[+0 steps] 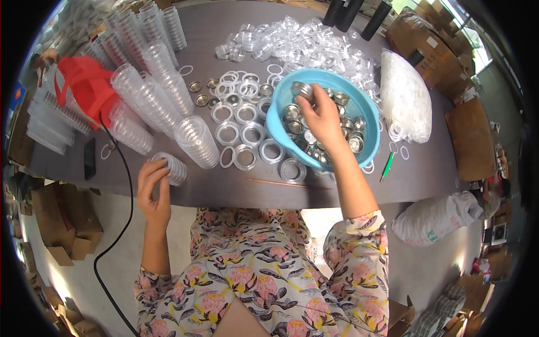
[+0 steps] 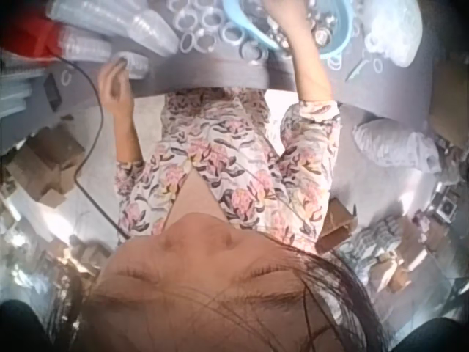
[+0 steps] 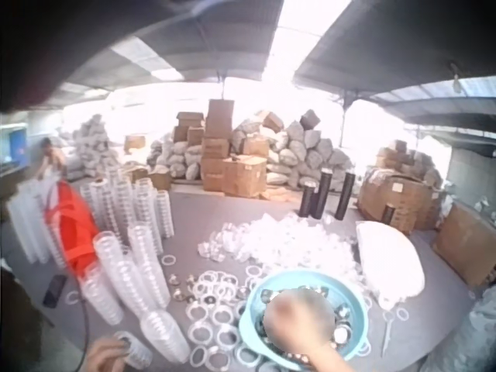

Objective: The person assembles clear plastic containers by placing metal lids and white rubber seals into the container openings. They repeatedly pick up lids and seals from a blue basket and the table, insert them into the containers, and stack the finished units.

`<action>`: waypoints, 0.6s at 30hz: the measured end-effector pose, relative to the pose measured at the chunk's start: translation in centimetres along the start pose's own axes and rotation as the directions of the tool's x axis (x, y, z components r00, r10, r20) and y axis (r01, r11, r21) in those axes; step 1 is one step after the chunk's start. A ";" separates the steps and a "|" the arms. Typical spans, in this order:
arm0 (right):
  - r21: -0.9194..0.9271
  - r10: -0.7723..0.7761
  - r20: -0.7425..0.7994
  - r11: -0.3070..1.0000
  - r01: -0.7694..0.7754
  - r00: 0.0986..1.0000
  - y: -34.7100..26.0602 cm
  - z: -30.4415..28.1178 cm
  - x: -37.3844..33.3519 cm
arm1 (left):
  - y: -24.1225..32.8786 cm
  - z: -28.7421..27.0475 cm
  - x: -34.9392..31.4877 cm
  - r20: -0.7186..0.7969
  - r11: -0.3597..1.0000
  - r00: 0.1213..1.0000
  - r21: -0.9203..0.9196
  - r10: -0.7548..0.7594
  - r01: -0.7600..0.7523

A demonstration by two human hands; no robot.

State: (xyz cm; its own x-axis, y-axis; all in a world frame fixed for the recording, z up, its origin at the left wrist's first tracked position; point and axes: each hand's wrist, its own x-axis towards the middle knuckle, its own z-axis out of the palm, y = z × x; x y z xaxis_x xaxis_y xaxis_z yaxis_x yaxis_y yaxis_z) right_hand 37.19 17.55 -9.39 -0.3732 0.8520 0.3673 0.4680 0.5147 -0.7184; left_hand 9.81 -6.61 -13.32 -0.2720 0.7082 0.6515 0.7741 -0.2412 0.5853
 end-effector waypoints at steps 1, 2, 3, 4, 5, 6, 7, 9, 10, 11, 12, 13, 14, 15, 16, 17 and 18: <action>-0.001 -0.050 -0.036 0.999 0.050 0.998 -1.3 0.6 -0.4 | 1.0 0.3 0.5 0.024 1.000 1.000 -0.026 0.018 -0.017; 0.014 -0.080 0.032 0.997 0.079 0.996 -3.1 1.4 -1.3 | 2.1 0.4 0.8 0.052 0.998 0.998 -0.054 0.027 -0.024; 0.024 -0.129 0.089 0.992 0.127 0.988 -4.8 2.2 -1.9 | 3.0 1.1 1.5 0.062 0.995 0.997 -0.085 0.049 -0.044; 0.075 -0.248 0.170 0.968 0.239 0.954 -6.4 3.1 -2.7 | 3.8 1.8 2.3 0.071 0.990 0.995 -0.125 0.071 -0.062; 0.143 -0.354 0.250 0.934 0.328 0.901 -7.6 4.3 -3.8 | 4.8 2.5 2.9 0.085 0.982 0.996 -0.188 0.015 0.001; 0.168 -0.438 0.266 0.898 0.406 0.858 -8.2 5.9 -4.6 | 5.7 3.0 3.5 0.107 0.966 0.994 -0.249 -0.038 0.064; 0.195 -0.518 0.280 0.855 0.481 0.808 -8.5 7.0 -5.1 | 6.0 3.3 3.9 0.132 0.943 0.987 -0.306 -0.091 0.128; 0.262 -0.383 0.407 0.919 0.295 0.829 -9.1 7.7 -5.1 | 5.2 3.1 4.0 0.185 0.956 0.977 -0.253 -0.102 0.148; 0.285 -0.315 0.472 0.938 0.195 0.823 -9.3 7.9 -5.1 | 4.7 2.8 3.9 0.190 0.958 0.974 -0.234 -0.122 0.165; 0.332 -0.265 0.449 0.936 0.116 0.854 -9.4 8.0 -5.2 | 4.4 2.6 3.8 0.195 0.958 0.970 -0.217 -0.144 0.186; 0.379 -0.210 0.429 0.925 0.036 0.879 -9.6 8.1 -5.3 | 4.1 2.4 3.9 0.133 0.979 0.987 -0.175 -0.085 0.108; 0.426 -0.153 0.412 0.904 -0.042 0.898 -9.7 8.2 -5.4 | 3.8 2.3 4.4 0.075 0.992 0.997 -0.126 -0.022 0.032; 0.392 -0.120 0.438 0.918 -0.069 0.891 -9.1 9.0 -5.3 | 3.5 2.2 4.8 0.021 0.997 0.999 -0.071 0.041 -0.040; 0.418 -0.199 0.335 0.907 0.044 0.921 -8.5 10.3 -5.4 | 3.2 2.1 5.3 0.008 0.994 0.996 0.060 0.090 -0.091; 0.433 -0.276 0.227 0.887 0.158 0.934 -7.7 11.8 -5.6 | 2.8 2.1 6.0 0.003 0.972 0.990 0.192 0.140 -0.138; 0.435 -0.345 0.112 0.861 0.266 0.932 -7.0 13.1 -5.5 | 2.3 2.2 6.7 0.011 0.931 0.982 0.316 0.190 -0.183; 0.347 -0.335 0.146 0.898 0.269 0.931 -6.5 13.7 -5.3 | 1.8 2.3 7.0 0.070 0.931 0.989 0.337 0.127 -0.143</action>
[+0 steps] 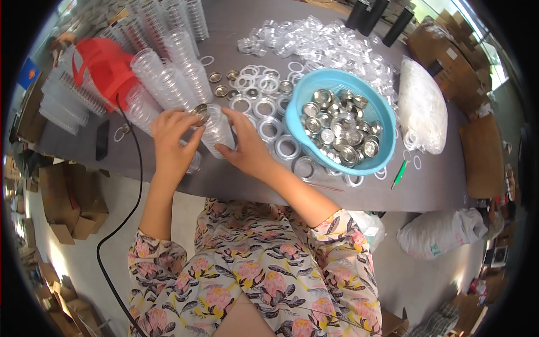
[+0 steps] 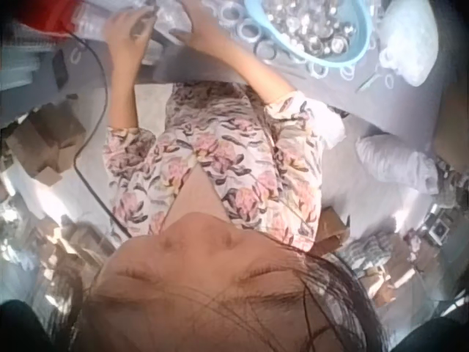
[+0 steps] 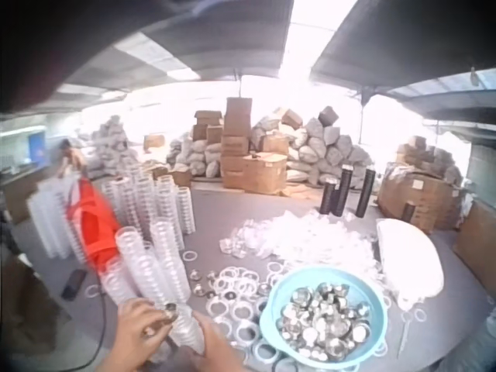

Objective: The person assembles clear plastic containers by placing metal lids and white rubber seals into the container openings. They repeatedly pick up lids and seals from a blue basket and the table, insert them into the containers, and stack the finished units.

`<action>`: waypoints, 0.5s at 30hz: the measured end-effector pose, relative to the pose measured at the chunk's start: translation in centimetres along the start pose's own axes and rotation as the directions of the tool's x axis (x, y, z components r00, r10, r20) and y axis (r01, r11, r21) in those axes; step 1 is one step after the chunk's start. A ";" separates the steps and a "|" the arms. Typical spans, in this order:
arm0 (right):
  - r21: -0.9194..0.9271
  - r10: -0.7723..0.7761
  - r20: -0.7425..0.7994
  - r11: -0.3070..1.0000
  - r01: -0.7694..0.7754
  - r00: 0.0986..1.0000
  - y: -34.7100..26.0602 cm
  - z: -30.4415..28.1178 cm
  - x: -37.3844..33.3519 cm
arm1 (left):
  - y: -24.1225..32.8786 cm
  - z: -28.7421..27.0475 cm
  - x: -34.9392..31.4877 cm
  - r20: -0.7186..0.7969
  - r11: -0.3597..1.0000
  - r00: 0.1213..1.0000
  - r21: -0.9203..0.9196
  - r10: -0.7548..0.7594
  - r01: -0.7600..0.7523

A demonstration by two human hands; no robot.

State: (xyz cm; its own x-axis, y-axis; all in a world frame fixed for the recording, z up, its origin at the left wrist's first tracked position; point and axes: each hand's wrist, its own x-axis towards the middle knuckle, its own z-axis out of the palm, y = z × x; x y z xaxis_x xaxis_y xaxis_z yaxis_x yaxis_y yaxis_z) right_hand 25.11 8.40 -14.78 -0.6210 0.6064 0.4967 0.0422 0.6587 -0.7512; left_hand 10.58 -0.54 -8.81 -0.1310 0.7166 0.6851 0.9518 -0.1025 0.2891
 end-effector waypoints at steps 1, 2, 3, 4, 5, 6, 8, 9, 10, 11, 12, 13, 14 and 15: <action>0.008 0.017 -0.010 1.000 -0.017 1.000 0.3 0.5 0.0 | -0.5 0.1 0.1 0.033 0.999 0.999 0.017 0.030 -0.030; 0.015 0.037 -0.023 0.999 -0.036 0.999 0.5 0.8 0.0 | -0.8 0.2 0.1 0.070 0.998 0.996 0.030 0.060 -0.063; 0.022 0.057 -0.037 0.998 -0.057 0.998 0.7 1.2 0.0 | -1.1 0.2 0.2 0.108 0.995 0.990 0.041 0.091 -0.096; 0.031 0.047 -0.038 0.998 -0.046 0.998 0.9 1.5 0.1 | -1.2 0.0 0.3 0.170 0.996 0.981 0.014 0.088 -0.092; 0.036 0.041 -0.040 0.999 -0.040 0.998 1.1 1.7 0.2 | -1.2 0.0 0.3 0.206 0.996 0.974 0.000 0.089 -0.091; 0.042 0.035 -0.042 0.999 -0.034 0.998 1.3 1.9 0.3 | -1.2 0.1 0.4 0.242 0.996 0.966 -0.015 0.091 -0.090; 0.085 0.046 -0.025 0.995 -0.043 0.999 2.0 2.6 0.7 | -1.2 0.0 0.5 0.324 0.996 0.941 -0.026 0.092 -0.088; 0.104 0.051 -0.017 0.993 -0.049 0.999 2.3 2.9 0.9 | -1.1 -0.2 0.7 0.370 0.996 0.925 -0.022 0.090 -0.088; 0.099 0.032 -0.048 0.995 -0.027 0.998 2.4 3.1 1.1 | -1.0 -0.4 0.9 0.416 0.996 0.905 -0.017 0.087 -0.088; 0.095 0.015 -0.076 0.995 -0.008 0.997 2.5 3.4 1.1 | -0.9 -0.5 1.0 0.428 0.994 0.898 -0.010 0.104 -0.110; 0.089 -0.002 -0.105 0.996 0.011 0.995 2.5 3.7 1.2 | -0.7 -0.5 1.2 0.441 0.991 0.889 -0.003 0.120 -0.132; 0.132 0.025 -0.107 0.991 -0.011 0.994 2.6 3.8 1.2 | -0.6 -0.4 1.3 0.454 0.988 0.881 0.003 0.136 -0.154; 0.179 0.050 -0.106 0.983 -0.030 0.993 2.5 4.1 1.4 | -0.6 -0.3 1.5 0.445 0.985 0.883 0.008 0.152 -0.173; 0.225 0.074 -0.105 0.973 -0.049 0.992 2.5 4.2 1.5 | -0.6 -0.2 1.6 0.436 0.981 0.884 0.013 0.168 -0.193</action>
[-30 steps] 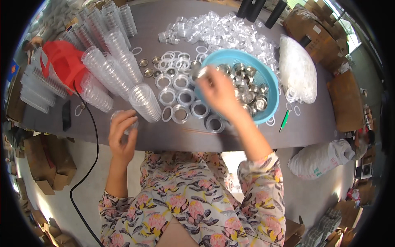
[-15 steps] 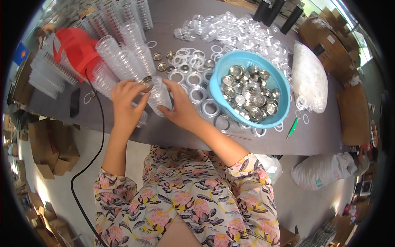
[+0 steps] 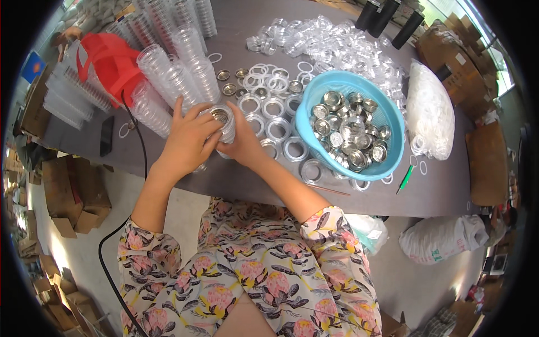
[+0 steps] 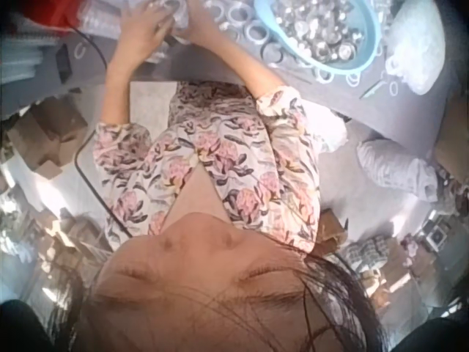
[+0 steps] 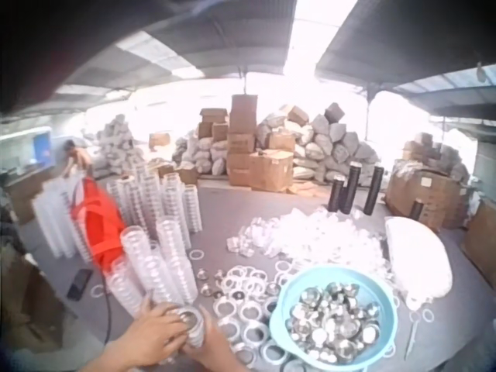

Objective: The person assembles clear plastic containers by placing metal lids and white rubber seals into the container openings. They repeatedly pick up lids and seals from a blue basket and the table, insert them into the containers, and stack the finished units.

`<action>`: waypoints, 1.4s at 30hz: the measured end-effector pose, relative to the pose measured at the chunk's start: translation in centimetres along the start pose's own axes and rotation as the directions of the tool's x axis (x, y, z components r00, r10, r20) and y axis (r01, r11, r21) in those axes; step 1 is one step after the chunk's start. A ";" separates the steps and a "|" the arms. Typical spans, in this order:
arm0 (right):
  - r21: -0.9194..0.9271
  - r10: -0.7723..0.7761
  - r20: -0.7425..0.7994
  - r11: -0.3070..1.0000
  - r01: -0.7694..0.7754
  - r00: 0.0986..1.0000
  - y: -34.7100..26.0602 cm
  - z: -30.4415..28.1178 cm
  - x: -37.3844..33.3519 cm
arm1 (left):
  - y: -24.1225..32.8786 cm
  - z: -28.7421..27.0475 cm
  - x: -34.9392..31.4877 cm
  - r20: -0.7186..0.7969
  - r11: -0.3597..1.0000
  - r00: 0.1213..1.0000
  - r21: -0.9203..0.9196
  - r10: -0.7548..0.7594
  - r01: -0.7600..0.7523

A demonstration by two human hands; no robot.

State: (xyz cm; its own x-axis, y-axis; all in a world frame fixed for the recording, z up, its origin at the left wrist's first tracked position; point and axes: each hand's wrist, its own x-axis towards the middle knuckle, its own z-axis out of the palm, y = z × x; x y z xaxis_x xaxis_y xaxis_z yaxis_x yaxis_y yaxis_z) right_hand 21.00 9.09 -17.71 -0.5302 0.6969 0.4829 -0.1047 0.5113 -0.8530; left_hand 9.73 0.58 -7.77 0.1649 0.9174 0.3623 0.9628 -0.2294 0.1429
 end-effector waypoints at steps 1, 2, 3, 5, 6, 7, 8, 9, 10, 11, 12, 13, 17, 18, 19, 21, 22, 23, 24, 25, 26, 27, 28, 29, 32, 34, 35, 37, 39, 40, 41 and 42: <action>0.017 -0.002 -0.003 1.000 0.002 1.000 0.3 0.1 0.0 | 0.0 0.1 0.1 -0.010 1.000 1.000 0.013 0.016 -0.016; 0.037 -0.006 -0.009 0.999 0.006 1.000 0.7 0.2 0.1 | -0.4 0.3 0.0 -0.038 0.999 0.999 -0.041 0.000 -0.002; 0.054 -0.010 -0.012 0.998 0.011 1.000 0.9 0.3 0.2 | -0.9 1.1 -0.5 -0.069 0.995 0.997 -0.099 -0.019 0.012; 0.039 -0.016 -0.012 0.999 0.016 1.000 0.7 0.7 -0.1 | -2.2 2.8 -1.6 -0.151 0.935 0.970 -0.328 -0.190 0.133; 0.030 -0.018 -0.012 0.999 0.018 1.000 0.7 0.8 -0.3 | -2.8 3.7 -2.4 -0.177 0.841 0.922 -0.495 -0.343 0.218; 0.021 0.010 -0.004 1.000 -0.010 1.000 0.6 0.7 -0.3 | -3.3 4.1 -3.1 -0.173 0.709 0.854 -0.649 -0.491 0.276; 0.011 0.040 0.001 0.999 -0.040 0.999 0.5 0.5 -0.3 | -3.5 3.8 -3.2 -0.165 0.581 0.790 -0.767 -0.590 0.273; 0.001 0.070 0.007 0.998 -0.070 0.998 0.5 0.4 -0.4 | -3.7 3.3 -3.3 -0.139 0.439 0.719 -0.863 -0.681 0.249; -0.013 0.063 0.010 0.998 -0.062 0.998 0.6 0.4 -0.5 | -3.9 2.9 -3.5 -0.095 0.288 0.641 -0.936 -0.761 0.203; -0.028 0.052 0.010 0.998 -0.052 0.999 0.6 0.3 -0.4 | -4.1 2.7 -3.9 -0.180 0.378 0.632 -0.905 -0.754 0.194; -0.042 0.041 0.010 0.998 -0.041 0.999 0.7 0.3 -0.3 | -4.1 2.5 -4.6 -0.263 0.465 0.622 -0.865 -0.738 0.187; -0.036 0.052 0.016 0.998 -0.051 0.999 0.8 0.3 -0.3 | -4.2 2.2 -5.3 -0.344 0.548 0.611 -0.817 -0.714 0.181; -0.031 0.071 0.026 0.997 -0.070 0.997 0.9 0.4 -0.4 | -4.4 1.1 -8.6 -0.408 0.953 0.861 -0.109 -0.303 0.283; -0.035 0.070 0.024 0.997 -0.069 0.997 0.8 0.4 -0.5 | -4.1 1.1 -9.2 -0.342 0.964 0.903 -0.048 -0.262 0.261; -0.020 0.076 0.028 0.997 -0.075 0.997 0.8 0.4 -0.5 | -4.0 1.2 -9.6 -0.269 0.972 0.937 0.011 -0.222 0.233; 0.013 0.088 0.040 0.996 -0.089 0.995 0.8 0.4 -0.3 | -4.0 2.3 -10.5 -0.205 0.965 0.944 0.000 -0.258 0.264; 0.020 0.081 0.032 0.996 -0.082 0.996 0.8 0.6 -0.4 | -4.0 2.6 -10.8 -0.173 0.960 0.945 -0.005 -0.276 0.279; 0.022 0.074 0.020 0.997 -0.074 0.997 1.0 0.6 -0.4 | -4.1 2.6 -10.8 -0.156 0.964 0.951 -0.012 -0.266 0.267; 0.023 0.066 0.007 0.998 -0.066 0.998 1.0 0.6 -0.3 | -4.3 2.5 -10.9 -0.139 0.967 0.957 -0.019 -0.255 0.255; 0.026 0.066 0.010 0.997 -0.067 0.998 1.0 0.5 -0.3 | -4.5 2.4 -10.9 -0.123 0.970 0.962 -0.025 -0.244 0.242; 0.029 0.067 0.012 0.997 -0.068 0.998 0.9 0.5 -0.3 | -4.4 2.3 -10.6 -0.107 0.972 0.967 -0.003 -0.232 0.233; 0.032 0.068 0.014 0.997 -0.069 0.998 0.9 0.5 -0.2 | -4.2 2.0 -10.2 -0.091 0.975 0.971 0.020 -0.220 0.223; 0.032 0.073 0.017 0.997 -0.074 0.997 0.9 0.5 -0.3 | -4.1 1.9 -10.0 -0.075 0.976 0.975 0.042 -0.209 0.212; 0.033 0.078 0.020 0.996 -0.078 0.997 1.1 0.5 -0.3 | -4.1 2.0 -10.0 -0.057 0.975 0.974 0.034 -0.220 0.222; 0.042 0.079 0.023 0.996 -0.079 0.997 0.9 0.4 -0.3 | -4.3 2.3 -10.1 -0.027 0.972 0.972 0.024 -0.233 0.234; 0.020 0.064 0.021 0.998 -0.064 0.998 1.0 0.4 -0.3 | -4.2 2.4 -10.1 -0.041 0.975 0.975 0.036 -0.218 0.219; -0.003 0.051 0.022 0.999 -0.051 0.998 1.1 0.4 -0.4 | -4.1 2.5 -10.2 -0.044 0.974 0.974 0.037 -0.223 0.225; -0.024 0.049 0.027 0.999 -0.048 0.998 1.2 0.4 -0.4 | -4.0 2.7 -10.4 -0.049 0.971 0.971 0.039 -0.234 0.236; -0.019 0.072 0.036 0.997 -0.072 0.997 1.1 0.3 -0.4 | -4.0 2.6 -10.4 -0.045 0.966 0.966 0.014 -0.256 0.257; 0.002 0.071 0.031 0.997 -0.071 0.997 1.0 0.3 -0.4 | -3.9 2.4 -10.4 -0.043 0.963 0.963 0.002 -0.268 0.268; 0.023 0.068 0.025 0.997 -0.069 0.997 1.0 0.4 -0.4 | -3.5 2.2 -10.3 -0.060 0.959 0.958 0.035 -0.280 0.283; 0.043 0.066 0.019 0.997 -0.066 0.998 1.0 0.4 -0.4 | -3.0 1.9 -10.0 -0.077 0.952 0.953 0.068 -0.292 0.298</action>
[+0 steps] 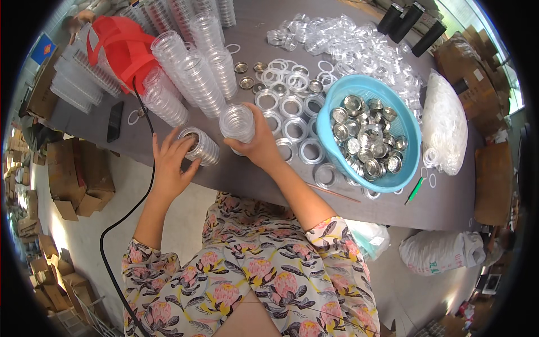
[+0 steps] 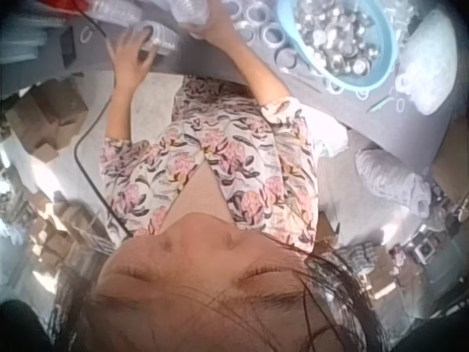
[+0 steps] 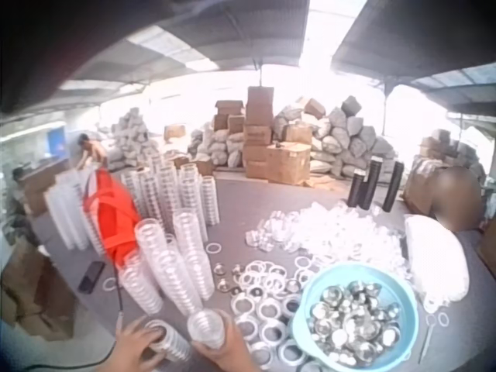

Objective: The person assembles clear plastic containers by placing metal lids and white rubber seals into the container openings. They repeatedly pick up lids and seals from a blue basket and the table, insert them into the containers, and stack the finished units.

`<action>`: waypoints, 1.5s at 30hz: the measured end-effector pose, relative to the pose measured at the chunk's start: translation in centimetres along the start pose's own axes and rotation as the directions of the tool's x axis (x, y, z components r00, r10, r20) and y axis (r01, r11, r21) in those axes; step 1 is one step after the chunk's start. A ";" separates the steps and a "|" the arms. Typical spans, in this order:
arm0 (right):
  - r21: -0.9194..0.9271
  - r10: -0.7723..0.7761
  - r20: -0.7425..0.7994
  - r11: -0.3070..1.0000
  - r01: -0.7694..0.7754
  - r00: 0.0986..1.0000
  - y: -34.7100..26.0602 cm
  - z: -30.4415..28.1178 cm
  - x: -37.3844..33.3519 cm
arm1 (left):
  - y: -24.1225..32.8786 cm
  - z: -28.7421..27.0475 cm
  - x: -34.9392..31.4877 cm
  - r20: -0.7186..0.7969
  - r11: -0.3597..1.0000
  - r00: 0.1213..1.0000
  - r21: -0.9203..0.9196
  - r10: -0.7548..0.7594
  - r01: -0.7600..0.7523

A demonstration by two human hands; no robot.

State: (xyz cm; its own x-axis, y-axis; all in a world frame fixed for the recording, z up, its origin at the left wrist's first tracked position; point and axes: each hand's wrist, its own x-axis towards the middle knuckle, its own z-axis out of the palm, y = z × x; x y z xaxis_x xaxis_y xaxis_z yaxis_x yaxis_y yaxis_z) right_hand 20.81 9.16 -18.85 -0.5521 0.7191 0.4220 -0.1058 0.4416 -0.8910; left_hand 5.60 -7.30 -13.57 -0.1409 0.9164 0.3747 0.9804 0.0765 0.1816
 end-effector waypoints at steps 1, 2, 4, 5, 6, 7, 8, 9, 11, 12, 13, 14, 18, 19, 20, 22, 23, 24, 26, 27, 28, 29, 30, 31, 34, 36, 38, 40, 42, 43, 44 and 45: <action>-0.004 -0.005 0.000 1.000 0.005 1.000 0.0 0.0 0.0 | 0.3 -0.1 0.1 -0.017 0.999 1.000 0.033 -0.014 0.014; -0.007 -0.009 0.001 1.000 0.009 1.000 0.0 0.0 0.0 | 0.2 -0.1 0.0 -0.001 0.999 1.000 0.026 -0.031 0.031; -0.019 -0.011 0.000 1.000 0.011 1.000 -0.2 -0.1 0.0 | 0.1 -0.1 -0.1 0.030 0.998 0.997 0.011 -0.065 0.065; -0.027 -0.008 -0.004 1.000 0.008 1.000 -0.4 -0.1 0.0 | 0.0 -0.1 0.1 0.052 0.998 0.997 0.004 -0.061 0.061; -0.036 -0.006 -0.007 0.999 0.005 1.000 -0.5 -0.2 -0.1 | -0.1 -0.2 0.5 0.075 0.998 0.996 -0.005 -0.057 0.058; -0.036 -0.010 -0.009 0.999 0.009 1.000 -0.3 -0.2 -0.2 | -0.3 -0.3 0.8 0.097 0.998 0.994 -0.013 -0.052 0.054; -0.029 -0.018 -0.010 0.999 0.018 1.000 -0.2 -0.1 -0.1 | -0.4 -0.4 0.8 0.113 0.999 0.993 -0.014 -0.044 0.046; -0.023 -0.026 -0.011 0.999 0.026 1.000 -0.2 -0.1 0.0 | -0.6 -0.5 0.9 0.130 0.999 0.991 -0.015 -0.035 0.037; -0.062 -0.008 0.012 0.998 0.009 1.000 -0.2 -0.2 0.0 | -0.6 -0.6 1.0 0.147 1.000 0.989 -0.012 -0.027 0.029; -0.084 0.001 0.021 0.996 0.001 1.000 -0.2 -0.3 0.0 | -0.4 -0.5 1.2 0.149 1.000 0.988 -0.008 -0.029 0.030; -0.074 0.006 0.018 0.997 -0.005 1.000 -0.1 -0.3 0.0 | -0.3 -0.5 1.3 0.150 1.000 0.988 -0.004 -0.029 0.030; -0.061 0.006 0.019 0.998 -0.005 1.000 -0.1 -0.2 0.2 | -0.3 -0.4 1.3 0.143 0.999 0.989 0.007 -0.038 0.038; -0.038 0.012 0.067 0.999 -0.010 0.998 -0.2 -0.4 0.2 | -0.5 0.6 0.6 0.037 0.999 0.999 0.047 -0.026 0.024; -0.038 0.012 0.063 0.999 -0.009 0.998 -0.3 -0.5 0.5 | -0.4 0.5 0.6 -0.009 0.998 1.000 0.056 -0.011 0.011; -0.039 0.019 0.063 0.999 -0.016 0.998 -0.2 -0.4 0.4 | -0.3 0.5 0.6 -0.018 0.998 1.000 0.070 -0.009 0.010; -0.037 0.040 0.067 0.999 -0.037 0.997 -0.3 -0.6 0.3 | 0.1 0.1 0.7 -0.037 0.995 0.999 0.098 -0.005 0.009; -0.033 0.050 0.073 0.998 -0.048 0.996 -0.6 -0.6 0.4 | 0.1 0.1 0.6 -0.029 0.995 1.000 0.098 -0.007 0.010; -0.028 0.061 0.080 0.998 -0.059 0.995 -0.8 -0.7 0.5 | 0.0 0.2 0.6 -0.022 0.995 1.000 0.098 -0.009 0.011; -0.027 0.048 0.076 0.999 -0.046 0.996 -0.9 -0.7 0.3 | -0.1 0.2 0.4 0.003 0.997 1.000 0.079 -0.023 0.023; -0.027 0.042 0.074 0.999 -0.040 0.996 -0.9 -0.7 0.2 | -0.1 0.3 0.2 0.020 0.998 0.999 0.060 -0.036 0.035; -0.026 0.038 0.074 0.999 -0.036 0.997 -0.7 -0.6 0.2 | -0.1 0.3 0.1 0.038 0.998 0.998 0.042 -0.048 0.047; -0.028 0.036 0.072 0.999 -0.034 0.997 -0.5 -0.5 0.1 | -0.2 0.3 0.1 0.053 0.999 0.998 0.035 -0.043 0.041; -0.030 0.034 0.071 0.999 -0.032 0.997 -0.3 -0.5 0.0 | -0.2 0.1 0.2 0.069 0.999 0.997 0.028 -0.038 0.036; -0.036 0.036 0.061 0.999 -0.034 0.997 -0.1 -0.5 0.0 | -0.2 0.0 0.3 0.085 0.999 0.996 0.020 -0.032 0.031; -0.036 0.047 0.056 0.998 -0.045 0.997 -0.2 -0.4 0.1 | -0.2 -0.7 1.0 0.143 0.999 0.989 0.023 -0.032 0.029; -0.028 0.055 0.065 0.998 -0.053 0.996 -0.1 -0.4 0.1 | -0.1 -0.4 0.8 0.124 0.999 0.992 0.036 -0.032 0.028; -0.019 0.039 0.066 0.999 -0.038 0.997 -0.1 -0.4 0.0 | -0.3 -0.1 0.6 0.108 0.999 0.993 0.008 -0.039 0.039; -0.009 0.020 0.058 1.000 -0.020 0.998 -0.1 -0.4 -0.2 | -0.7 0.0 0.4 0.096 0.996 0.994 -0.060 -0.055 0.061; 0.003 -0.004 0.042 1.000 0.004 0.999 -0.1 -0.7 -0.2 | -0.7 -0.1 0.5 0.023 0.985 0.998 -0.160 -0.056 0.059; -0.009 0.016 0.034 1.000 -0.016 0.999 -0.2 -0.9 -0.3 | -0.8 -0.1 0.5 -0.013 0.976 0.998 -0.209 -0.058 0.054; -0.021 0.037 0.026 0.999 -0.037 0.999 -0.3 -1.0 -0.6 | -1.0 -0.1 0.5 -0.045 0.970 0.995 -0.233 -0.086 0.073; -0.032 0.058 0.018 0.998 -0.058 0.998 -0.4 -1.2 -0.9 | -1.5 -0.2 0.6 -0.075 0.962 0.991 -0.258 -0.114 0.091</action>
State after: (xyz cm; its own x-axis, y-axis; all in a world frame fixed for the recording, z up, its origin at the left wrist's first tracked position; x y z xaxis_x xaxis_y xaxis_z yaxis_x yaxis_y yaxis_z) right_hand 22.34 8.99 -18.67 -0.5724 0.7336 0.3663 -0.0474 0.4163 -0.9080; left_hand 4.00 -6.97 -13.46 -0.2613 0.8697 0.4187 0.8947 0.0554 0.4432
